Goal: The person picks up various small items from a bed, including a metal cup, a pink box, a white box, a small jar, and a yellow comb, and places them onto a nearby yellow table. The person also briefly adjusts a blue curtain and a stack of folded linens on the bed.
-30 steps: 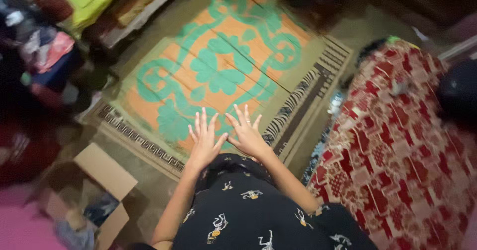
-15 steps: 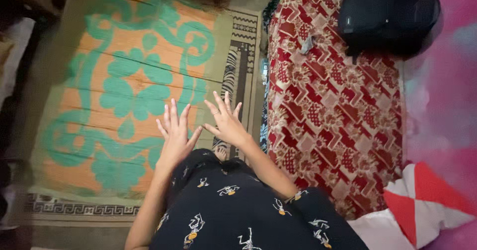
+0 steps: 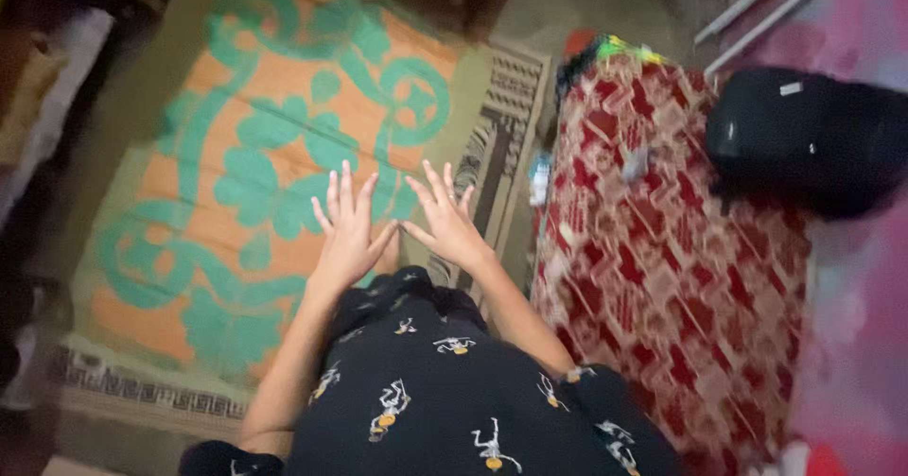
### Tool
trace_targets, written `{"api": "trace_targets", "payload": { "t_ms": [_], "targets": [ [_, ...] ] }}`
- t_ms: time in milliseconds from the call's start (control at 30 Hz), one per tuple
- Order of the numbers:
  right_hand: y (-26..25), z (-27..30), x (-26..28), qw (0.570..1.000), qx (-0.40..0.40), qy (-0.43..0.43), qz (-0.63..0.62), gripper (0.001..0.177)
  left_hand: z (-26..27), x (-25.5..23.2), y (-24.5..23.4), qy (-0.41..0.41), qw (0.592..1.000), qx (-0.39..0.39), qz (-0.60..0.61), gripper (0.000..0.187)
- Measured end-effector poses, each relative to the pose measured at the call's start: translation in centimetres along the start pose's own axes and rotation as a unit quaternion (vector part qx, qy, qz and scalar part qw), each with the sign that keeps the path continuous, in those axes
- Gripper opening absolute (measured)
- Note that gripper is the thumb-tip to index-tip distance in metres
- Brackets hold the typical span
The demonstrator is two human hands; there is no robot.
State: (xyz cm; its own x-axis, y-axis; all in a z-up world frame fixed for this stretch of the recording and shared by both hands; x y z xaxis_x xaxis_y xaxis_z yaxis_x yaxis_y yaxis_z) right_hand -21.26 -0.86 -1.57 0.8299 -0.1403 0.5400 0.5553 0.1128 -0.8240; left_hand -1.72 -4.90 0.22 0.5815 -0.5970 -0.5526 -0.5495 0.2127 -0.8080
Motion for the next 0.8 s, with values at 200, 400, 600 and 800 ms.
{"api": "trace_targets", "payload": {
  "t_ms": [200,400,600,800],
  "targets": [
    [-4.5,-11.9,0.7,1.0,0.006,0.006,-0.026,0.078,-11.0,4.5,-2.9,0.017,1.0,-0.019,-0.001,0.083],
    [-7.0,-21.0,-1.0,0.997,-0.031,0.004,-0.069,0.076,-20.2,8.2,-2.6,0.013,1.0,-0.007,-0.012,0.084],
    [-10.0,-31.3,-5.7,0.996,-0.021,0.001,-0.086,0.077,-29.6,11.0,0.1,0.007,1.0,-0.001,0.001,0.081],
    [-14.7,-45.1,-10.8,0.997,-0.005,-0.023,-0.076,0.077,-42.0,14.3,2.4,-0.029,0.999,-0.031,-0.018,0.083]
  ]
}}
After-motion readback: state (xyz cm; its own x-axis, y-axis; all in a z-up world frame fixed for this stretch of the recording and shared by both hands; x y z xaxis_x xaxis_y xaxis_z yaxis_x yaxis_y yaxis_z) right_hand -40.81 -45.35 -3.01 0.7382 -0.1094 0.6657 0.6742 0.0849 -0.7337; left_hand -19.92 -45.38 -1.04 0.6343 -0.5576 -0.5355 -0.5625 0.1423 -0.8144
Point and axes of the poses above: each hand's wrist, its own z-axis away from the middle knuckle, its own y-axis out of the palm, x = y × z, the point moved 2 cm from there along -z, towards the middle knuckle, and after that the axes turned 13 degrees about y, right-handed, at the moved point
